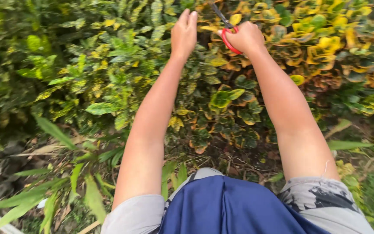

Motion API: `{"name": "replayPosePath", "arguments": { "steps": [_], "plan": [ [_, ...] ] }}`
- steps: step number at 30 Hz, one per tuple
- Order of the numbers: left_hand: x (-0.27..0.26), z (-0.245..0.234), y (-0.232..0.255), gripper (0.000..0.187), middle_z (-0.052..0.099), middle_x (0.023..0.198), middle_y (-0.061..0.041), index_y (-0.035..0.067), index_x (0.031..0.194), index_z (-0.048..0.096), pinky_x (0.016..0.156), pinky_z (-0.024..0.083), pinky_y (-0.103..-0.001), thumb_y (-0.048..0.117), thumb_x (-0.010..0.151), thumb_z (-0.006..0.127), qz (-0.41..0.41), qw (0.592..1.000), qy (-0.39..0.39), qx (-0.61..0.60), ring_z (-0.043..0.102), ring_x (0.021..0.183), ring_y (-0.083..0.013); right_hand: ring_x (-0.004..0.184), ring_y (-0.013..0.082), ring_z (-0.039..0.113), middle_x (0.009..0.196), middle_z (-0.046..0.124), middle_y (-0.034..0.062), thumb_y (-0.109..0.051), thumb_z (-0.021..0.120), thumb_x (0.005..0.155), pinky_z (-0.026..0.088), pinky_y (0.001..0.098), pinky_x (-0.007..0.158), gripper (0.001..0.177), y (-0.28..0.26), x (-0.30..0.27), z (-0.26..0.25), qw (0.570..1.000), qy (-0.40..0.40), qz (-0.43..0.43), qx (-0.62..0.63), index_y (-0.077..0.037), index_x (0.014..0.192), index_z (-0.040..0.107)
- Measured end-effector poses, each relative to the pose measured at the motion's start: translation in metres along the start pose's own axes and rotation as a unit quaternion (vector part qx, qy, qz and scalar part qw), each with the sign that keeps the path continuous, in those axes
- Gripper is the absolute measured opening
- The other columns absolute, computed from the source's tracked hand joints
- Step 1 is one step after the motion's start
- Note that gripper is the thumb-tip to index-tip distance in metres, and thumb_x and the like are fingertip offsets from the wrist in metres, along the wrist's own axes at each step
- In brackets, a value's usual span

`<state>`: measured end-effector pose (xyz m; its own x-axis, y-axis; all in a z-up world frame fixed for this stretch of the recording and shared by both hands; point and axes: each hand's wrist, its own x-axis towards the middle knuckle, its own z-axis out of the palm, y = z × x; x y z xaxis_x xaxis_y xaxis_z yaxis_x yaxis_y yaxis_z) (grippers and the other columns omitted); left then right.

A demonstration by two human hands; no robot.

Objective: Trimming leaves and small branches from a garden bush using hand shears.

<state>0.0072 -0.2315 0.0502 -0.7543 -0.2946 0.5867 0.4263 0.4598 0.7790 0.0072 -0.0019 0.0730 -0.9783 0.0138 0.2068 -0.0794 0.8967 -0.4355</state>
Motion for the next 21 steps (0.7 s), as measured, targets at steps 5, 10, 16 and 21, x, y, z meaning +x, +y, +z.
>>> {"name": "replayPosePath", "arguments": {
  "steps": [5, 10, 16, 21],
  "plan": [
    [0.019, -0.076, -0.050, 0.063, 0.069, 0.132, -0.022, -0.002, 0.139, 0.059, 0.106, 0.049, -0.041, 0.048, 0.101, 0.052, 0.010, 0.998, 0.045, 0.052, 0.066, 0.125, -0.0360, 0.080, 0.0384, 0.071, 0.083, 0.072, 0.0216, -0.090, 0.067, 0.080, 0.056, 0.0493, 0.070, 0.089, -0.061, 0.019, 0.034, 0.991, 0.041, -0.107, -0.074, -0.001, 0.079, 0.074],
    [0.020, -0.134, -0.055, 0.059, 0.069, 0.130, -0.021, -0.001, 0.141, 0.058, 0.102, 0.048, -0.043, 0.044, 0.103, 0.051, -0.014, 0.993, 0.061, 0.098, 0.065, 0.122, -0.0360, 0.086, 0.0376, 0.072, 0.091, 0.074, 0.0205, -0.091, 0.065, 0.077, 0.057, 0.0487, 0.074, 0.091, -0.107, 0.019, 0.045, 0.983, 0.028, -0.141, -0.115, -0.001, 0.085, 0.075],
    [0.039, -0.164, -0.085, 0.057, 0.079, 0.110, -0.014, -0.001, 0.137, 0.061, 0.093, 0.055, -0.039, 0.043, 0.100, 0.055, -0.028, 0.990, 0.093, 0.102, 0.074, 0.100, -0.0267, 0.090, 0.0388, 0.072, 0.093, 0.074, 0.0210, -0.089, 0.066, 0.077, 0.056, 0.0486, 0.080, 0.088, -0.140, 0.041, 0.047, 0.970, 0.021, -0.193, -0.146, -0.003, 0.089, 0.079],
    [0.045, -0.193, -0.033, 0.050, 0.077, 0.096, -0.017, 0.001, 0.130, 0.069, 0.086, 0.055, -0.039, 0.038, 0.101, 0.053, -0.096, 0.989, 0.068, 0.087, 0.071, 0.089, -0.0283, 0.095, 0.0374, 0.071, 0.097, 0.074, 0.0222, -0.083, 0.067, 0.077, 0.055, 0.0496, 0.079, 0.083, -0.151, 0.076, 0.061, 0.962, 0.071, -0.218, -0.149, -0.002, 0.093, 0.078]
  ]
}}
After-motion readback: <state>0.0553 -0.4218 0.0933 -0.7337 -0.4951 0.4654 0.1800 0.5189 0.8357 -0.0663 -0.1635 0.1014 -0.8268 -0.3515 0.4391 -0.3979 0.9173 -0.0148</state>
